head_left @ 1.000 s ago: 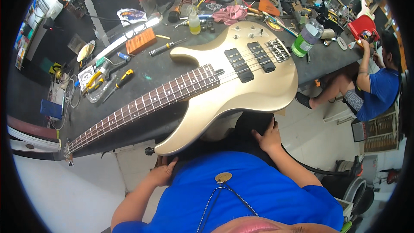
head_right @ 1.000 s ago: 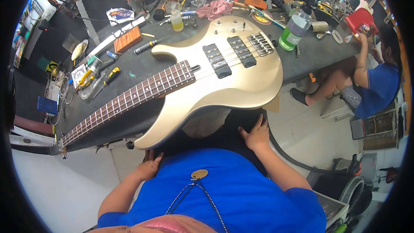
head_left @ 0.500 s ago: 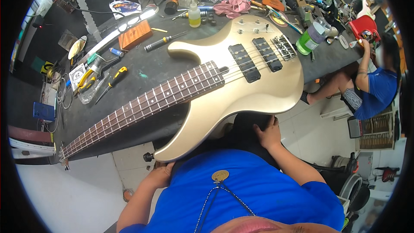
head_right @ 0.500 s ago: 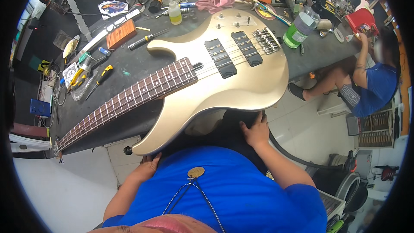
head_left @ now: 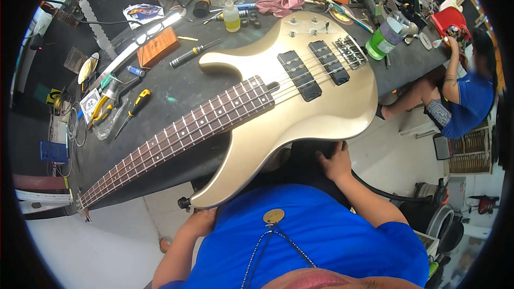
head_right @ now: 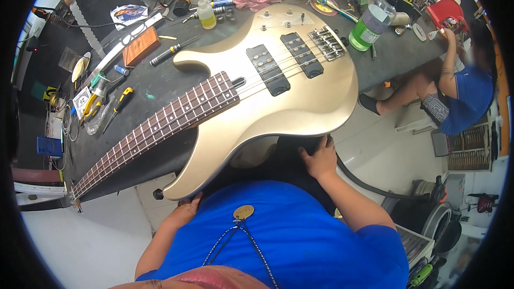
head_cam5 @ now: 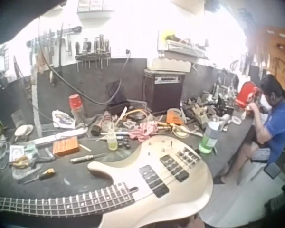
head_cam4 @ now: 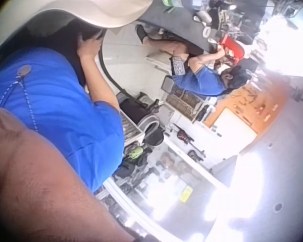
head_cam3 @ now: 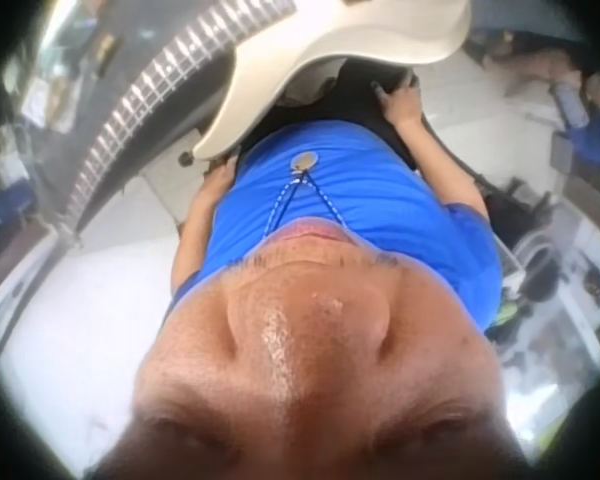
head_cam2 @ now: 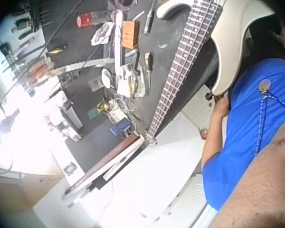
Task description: The person cleans a components and wires within a bass guitar using a cloth.
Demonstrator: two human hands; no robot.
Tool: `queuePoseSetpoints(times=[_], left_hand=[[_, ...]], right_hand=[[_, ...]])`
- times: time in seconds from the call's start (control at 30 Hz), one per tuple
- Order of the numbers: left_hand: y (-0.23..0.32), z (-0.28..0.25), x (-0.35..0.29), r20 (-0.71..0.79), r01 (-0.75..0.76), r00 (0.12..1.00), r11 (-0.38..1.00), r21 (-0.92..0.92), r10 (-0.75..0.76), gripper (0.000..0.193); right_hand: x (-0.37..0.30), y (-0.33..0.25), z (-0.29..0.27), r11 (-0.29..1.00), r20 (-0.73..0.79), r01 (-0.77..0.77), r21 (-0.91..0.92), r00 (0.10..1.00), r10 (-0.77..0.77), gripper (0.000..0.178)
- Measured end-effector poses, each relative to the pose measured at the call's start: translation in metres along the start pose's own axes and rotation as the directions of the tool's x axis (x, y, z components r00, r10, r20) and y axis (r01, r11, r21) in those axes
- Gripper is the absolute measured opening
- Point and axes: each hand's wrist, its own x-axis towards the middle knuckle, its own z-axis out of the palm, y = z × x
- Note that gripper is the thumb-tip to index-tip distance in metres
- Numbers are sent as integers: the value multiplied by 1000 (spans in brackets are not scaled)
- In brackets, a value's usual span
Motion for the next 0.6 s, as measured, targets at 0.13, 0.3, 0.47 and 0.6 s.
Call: queuePoseSetpoints(times=[0.13, 0.3, 0.47, 0.6], left_hand=[[11, -7, -2, 52, 62, 997, 998, -2, -62, 70], [13, -6, -3, 30, 12, 999, 999, -47, -11, 72], [4, -2, 0, 23, -15, 1000, 999, -31, 15, 69], [3, -3, 1, 42, 9, 999, 1000, -29, -8, 65]], right_hand=[[1, 0, 0, 1000, -7, -13, 3, 1000, 13, 103], [1, -2, -2, 1000, 6, -21, 6, 1000, 21, 103], [1, -4, -4, 999, 21, -36, 3, 999, 36, 102], [1, 0, -2, 1000, 10, -20, 6, 1000, 20, 102]])
